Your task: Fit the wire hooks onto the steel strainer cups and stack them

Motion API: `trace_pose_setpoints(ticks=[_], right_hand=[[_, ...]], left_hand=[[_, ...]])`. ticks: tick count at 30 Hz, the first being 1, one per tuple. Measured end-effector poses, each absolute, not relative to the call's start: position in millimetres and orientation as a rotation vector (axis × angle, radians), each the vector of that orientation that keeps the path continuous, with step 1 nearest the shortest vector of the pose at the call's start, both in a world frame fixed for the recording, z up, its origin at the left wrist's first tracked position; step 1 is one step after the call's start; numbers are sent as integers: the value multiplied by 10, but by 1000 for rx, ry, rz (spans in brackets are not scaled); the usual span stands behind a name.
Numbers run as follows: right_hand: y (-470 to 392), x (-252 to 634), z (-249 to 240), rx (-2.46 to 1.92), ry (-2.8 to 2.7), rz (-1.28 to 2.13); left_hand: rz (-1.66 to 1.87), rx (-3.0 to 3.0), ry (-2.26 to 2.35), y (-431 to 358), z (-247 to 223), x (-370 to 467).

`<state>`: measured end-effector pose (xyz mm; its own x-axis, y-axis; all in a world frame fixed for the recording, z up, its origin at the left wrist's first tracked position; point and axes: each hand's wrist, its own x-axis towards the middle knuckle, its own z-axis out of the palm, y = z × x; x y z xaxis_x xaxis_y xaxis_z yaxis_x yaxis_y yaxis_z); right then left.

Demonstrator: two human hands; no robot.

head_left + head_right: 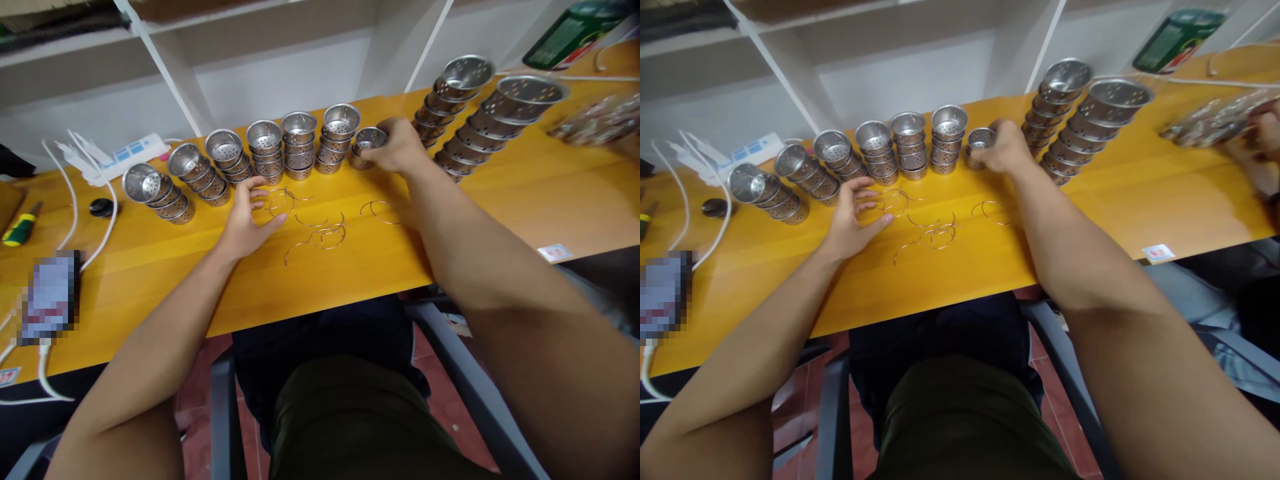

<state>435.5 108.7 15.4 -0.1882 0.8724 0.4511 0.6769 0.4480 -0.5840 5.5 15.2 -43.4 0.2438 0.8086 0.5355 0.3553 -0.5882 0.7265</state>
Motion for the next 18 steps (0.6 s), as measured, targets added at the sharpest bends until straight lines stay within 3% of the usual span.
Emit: trace_pose_setpoints(ticks=[11,18], right_hand=[[1346,4132,214,-1800,-1695,331],[1450,4271,-74,-1380,-1646,265]], left_hand=[[1279,2074,1105,120,-373,59],[1308,2096,1082,129,-393,34]])
